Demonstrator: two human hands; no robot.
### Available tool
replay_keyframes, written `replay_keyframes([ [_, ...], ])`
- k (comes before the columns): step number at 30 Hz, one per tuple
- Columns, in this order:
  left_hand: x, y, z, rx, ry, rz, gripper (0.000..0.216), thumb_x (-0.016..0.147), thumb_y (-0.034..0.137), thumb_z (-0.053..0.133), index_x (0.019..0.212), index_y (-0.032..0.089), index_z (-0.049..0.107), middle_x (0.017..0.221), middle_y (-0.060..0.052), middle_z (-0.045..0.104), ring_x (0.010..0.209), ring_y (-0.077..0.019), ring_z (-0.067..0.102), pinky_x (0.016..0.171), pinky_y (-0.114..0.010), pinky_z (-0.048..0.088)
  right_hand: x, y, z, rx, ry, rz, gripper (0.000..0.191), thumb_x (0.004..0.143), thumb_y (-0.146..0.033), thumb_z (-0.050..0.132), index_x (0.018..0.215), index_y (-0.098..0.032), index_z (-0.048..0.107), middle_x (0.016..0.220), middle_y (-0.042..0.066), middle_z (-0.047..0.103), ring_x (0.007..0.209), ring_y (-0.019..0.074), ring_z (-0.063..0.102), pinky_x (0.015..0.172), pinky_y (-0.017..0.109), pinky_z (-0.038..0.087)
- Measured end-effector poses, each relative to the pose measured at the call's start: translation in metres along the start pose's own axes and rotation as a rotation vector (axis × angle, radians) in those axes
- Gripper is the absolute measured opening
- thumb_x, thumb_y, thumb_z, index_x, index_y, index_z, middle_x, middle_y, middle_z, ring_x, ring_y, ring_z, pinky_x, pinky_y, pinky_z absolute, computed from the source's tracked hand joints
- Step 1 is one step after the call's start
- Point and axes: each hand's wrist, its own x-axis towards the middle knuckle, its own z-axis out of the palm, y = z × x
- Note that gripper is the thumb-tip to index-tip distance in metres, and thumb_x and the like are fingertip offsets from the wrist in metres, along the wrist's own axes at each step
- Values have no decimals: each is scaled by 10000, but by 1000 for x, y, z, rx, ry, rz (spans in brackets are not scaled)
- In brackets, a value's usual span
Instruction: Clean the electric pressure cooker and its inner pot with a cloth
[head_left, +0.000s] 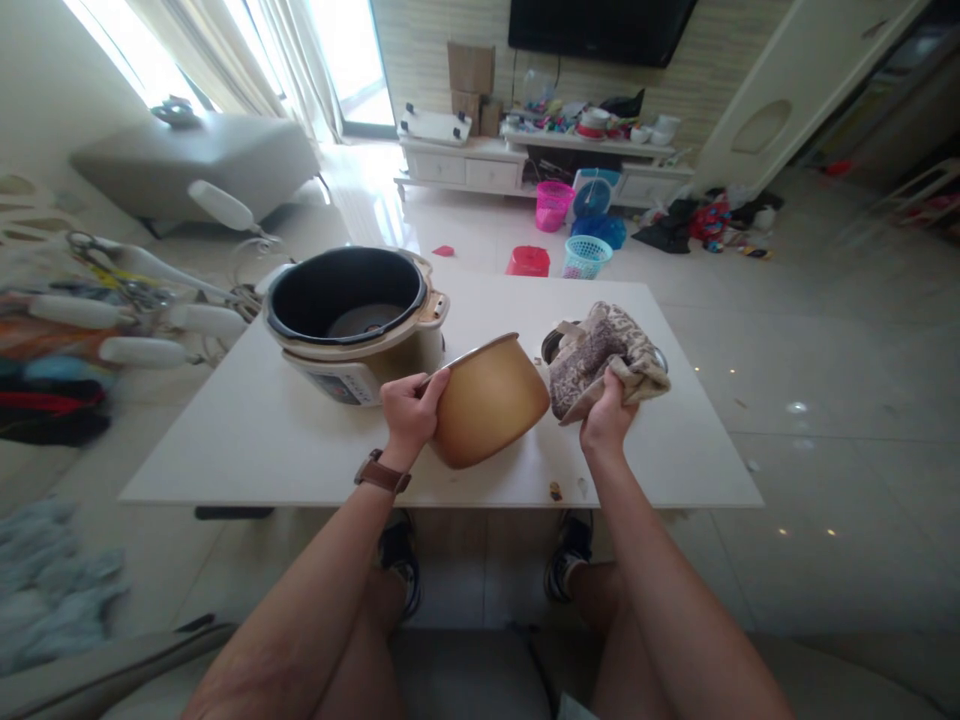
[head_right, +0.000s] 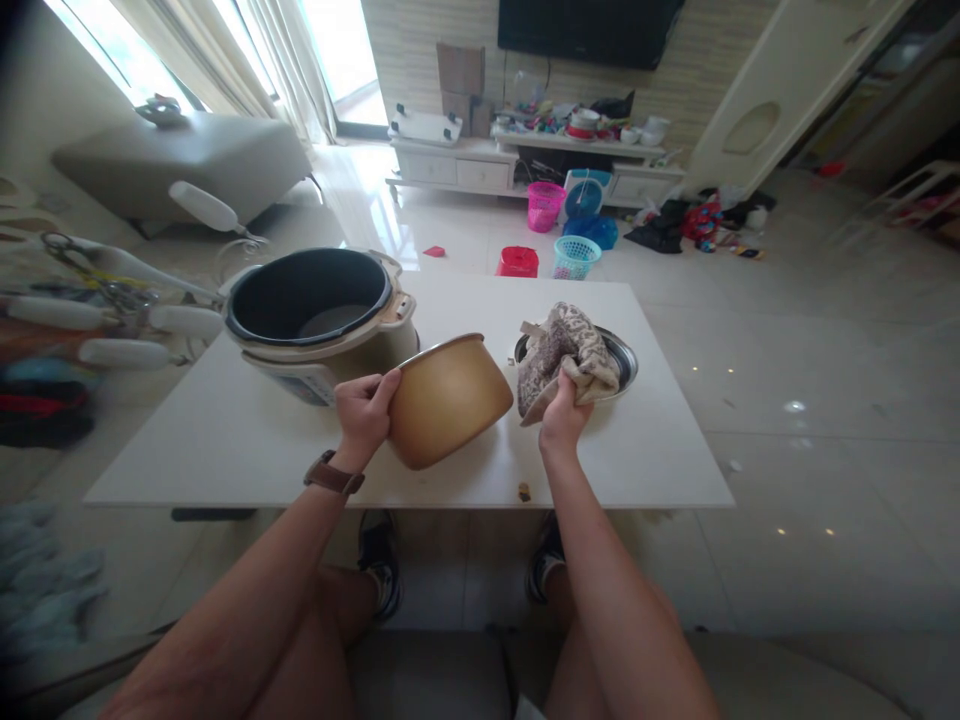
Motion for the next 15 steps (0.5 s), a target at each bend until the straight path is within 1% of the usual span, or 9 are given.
replay_keyframes([
  [2,-4,1,-1,49,0,58,672,763,435,869,435,200,332,537,30,247,582,-120,236,597,-310,180,1,0,0,13,-13,3,619,827,-519,734,1314,-140,677,1400,122,708,1328,266,668,1225,483,479],
  [4,-7,1,-3,123,-14,179,677,766,458,857,436,204,323,508,37,246,550,-113,234,598,-314,186,1,-1,0,25,-15,7,620,820,-508,737,1312,-135,680,1393,123,712,1317,267,674,1223,482,482],
  [8,-9,-4,-5,289,-67,544,684,784,534,827,454,218,318,459,42,282,483,-116,264,562,-323,198,-1,-4,0,44,-14,20,586,789,-491,767,1260,-148,709,1353,103,736,1266,263,702,1220,480,486],
  [11,-10,-8,-4,368,-94,838,655,858,504,791,495,217,327,447,46,330,453,-116,309,536,-320,224,-3,-6,0,30,-7,19,550,785,-488,775,1224,-161,726,1337,98,742,1262,267,705,1224,490,484],
  [13,-12,-10,-2,396,-94,977,629,901,453,773,523,215,330,453,50,372,447,-110,339,531,-313,250,-3,-7,0,23,-7,8,533,786,-483,773,1216,-171,730,1336,97,741,1270,271,702,1224,501,486],
  [15,-13,-11,2,412,-88,1074,616,913,420,777,540,214,332,460,54,406,447,-103,361,528,-308,266,-3,-8,0,23,-9,-1,522,787,-479,774,1211,-177,730,1328,96,741,1281,272,697,1225,508,486],
])
